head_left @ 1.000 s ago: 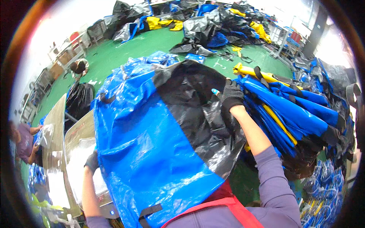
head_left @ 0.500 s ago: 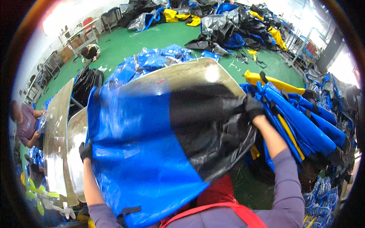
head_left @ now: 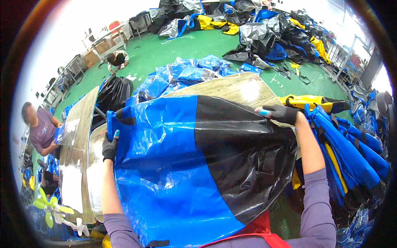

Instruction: The person folds blue and black tarps on a table, places each folded tarp into a clear plastic bag, and seals the bag. The person repeats this process for multiple tarps throughout the clip.

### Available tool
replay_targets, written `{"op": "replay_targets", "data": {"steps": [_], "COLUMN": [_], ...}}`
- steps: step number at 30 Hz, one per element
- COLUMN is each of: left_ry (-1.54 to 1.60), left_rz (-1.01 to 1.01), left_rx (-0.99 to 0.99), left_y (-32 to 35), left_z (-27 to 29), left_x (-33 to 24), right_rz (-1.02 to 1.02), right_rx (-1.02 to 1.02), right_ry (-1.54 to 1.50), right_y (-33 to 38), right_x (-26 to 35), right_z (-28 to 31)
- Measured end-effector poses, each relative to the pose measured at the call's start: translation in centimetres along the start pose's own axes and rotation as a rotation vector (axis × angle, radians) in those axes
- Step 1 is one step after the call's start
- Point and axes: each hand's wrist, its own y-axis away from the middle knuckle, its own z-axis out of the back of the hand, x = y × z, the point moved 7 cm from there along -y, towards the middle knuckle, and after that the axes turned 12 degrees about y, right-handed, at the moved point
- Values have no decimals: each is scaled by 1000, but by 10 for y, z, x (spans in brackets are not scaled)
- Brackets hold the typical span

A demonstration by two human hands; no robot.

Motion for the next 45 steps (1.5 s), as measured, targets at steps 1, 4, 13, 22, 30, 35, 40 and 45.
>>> {"op": "replay_targets", "data": {"steps": [1,4,13,22,30,35,40,45], "left_ry": [-104,-57,71,136,344,81,21,267], "left_rz": [-35,-187,-376,-1097,-868,-1062,-941,-1038], "left_rx": [-16,-82,-344,1053,1096,315,768,816], "left_y": [0,-4,-9,343,335,270,276,337], "left_z": [-4,4,18,-235,-231,-222,-298,-253], "left_x": [-13,-30,-35,-290,-303,-327,-302,-325], "right_rz": [-70,143,141,9,-105,-458,-572,550], "right_rx": [18,-259,-841,-925,-905,-485,-188,-548], "right_ry": [-41,109,399,683,372,445,383,619], "right_y": [-9,-29,-46,-78,26,146,192,123], "right_x": [4,30,-23,27,46,-1,-18,99], "right_z": [-9,-31,16,74,119,-19,-47,-58]}}
